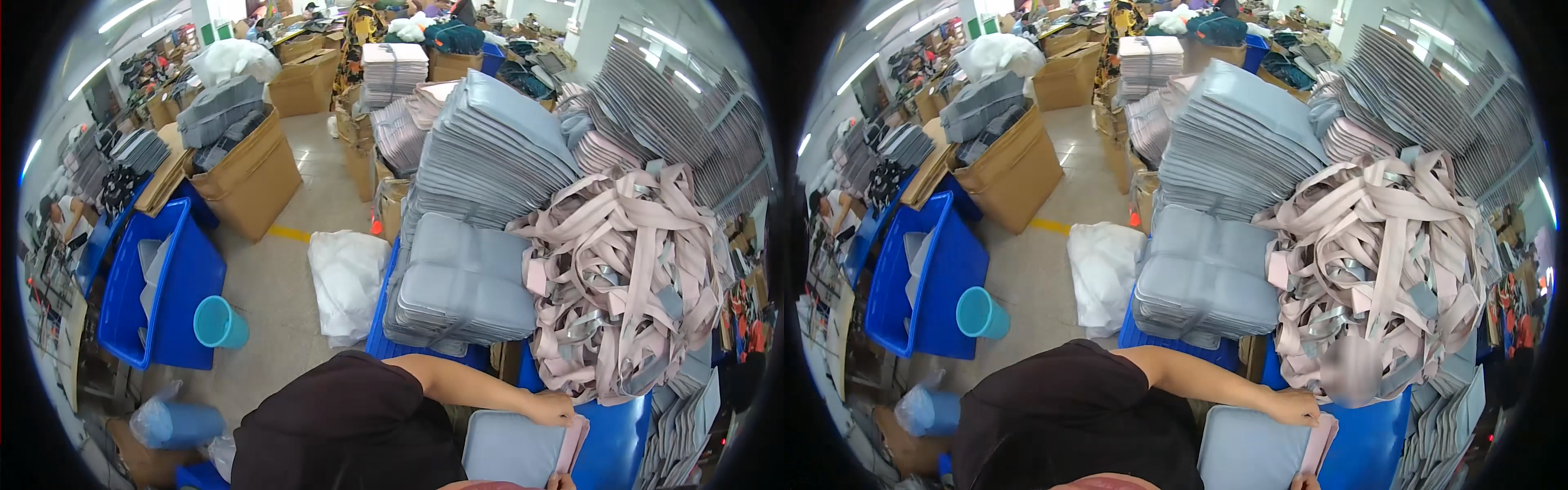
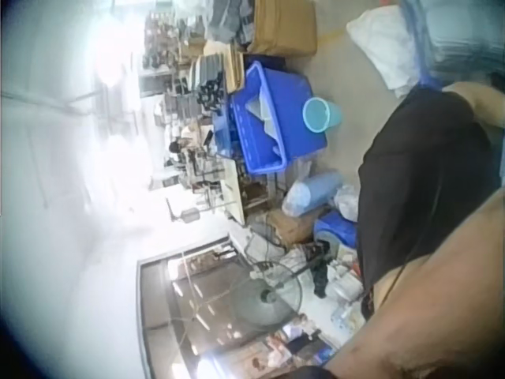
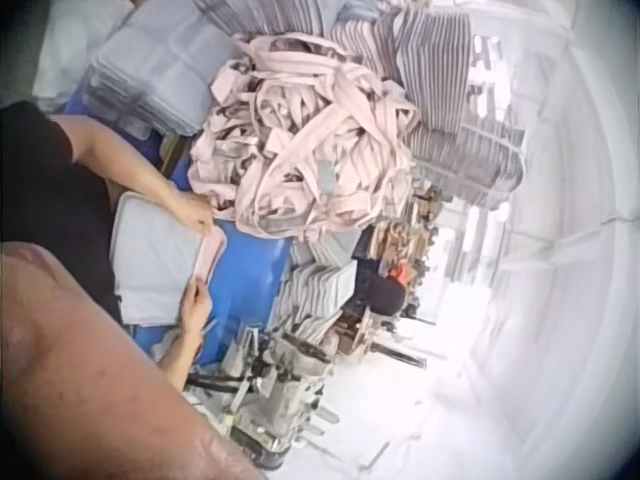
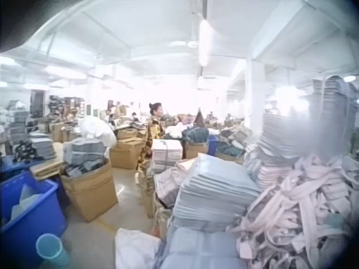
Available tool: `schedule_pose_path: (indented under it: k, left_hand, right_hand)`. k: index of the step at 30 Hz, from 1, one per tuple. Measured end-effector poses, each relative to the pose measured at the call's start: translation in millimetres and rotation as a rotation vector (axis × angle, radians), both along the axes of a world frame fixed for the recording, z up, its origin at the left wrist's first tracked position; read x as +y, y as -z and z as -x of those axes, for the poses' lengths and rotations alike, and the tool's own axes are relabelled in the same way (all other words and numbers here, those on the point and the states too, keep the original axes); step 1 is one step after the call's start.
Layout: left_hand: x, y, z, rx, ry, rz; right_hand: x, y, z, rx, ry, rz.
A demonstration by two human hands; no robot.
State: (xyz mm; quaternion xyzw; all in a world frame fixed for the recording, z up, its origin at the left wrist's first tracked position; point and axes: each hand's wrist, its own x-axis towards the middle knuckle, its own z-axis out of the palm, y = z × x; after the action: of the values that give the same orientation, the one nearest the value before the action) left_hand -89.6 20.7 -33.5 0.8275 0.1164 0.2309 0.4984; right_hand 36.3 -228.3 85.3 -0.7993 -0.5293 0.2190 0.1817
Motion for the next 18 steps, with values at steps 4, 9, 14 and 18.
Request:
schedule_pose_path:
  k: [4, 9, 14, 18]
  left_hand:
    - [-4.4, 5.7, 2.3, -0.088, 0.030, -0.063]
    - [-1.6, 5.4, 5.2, -0.136, 0.061, -0.094]
    - [-3.6, 0.2, 9.5, -0.133, 0.075, -0.077]
    - [-3.6, -1.9, 12.7, -0.142, 0.074, -0.147]
  right_hand:
    - [21.6, -42.9, -17.3, 0.156, 0.126, 0.235]
    - [88.9, -156.0, -96.0, 0.060, 0.074, -0.494]
    - [174.3, -272.9, -202.8, -0.281, 0.181, -0.580]
    - [196.6, -335.4, -241.9, -0.318, 0.430, -0.536]
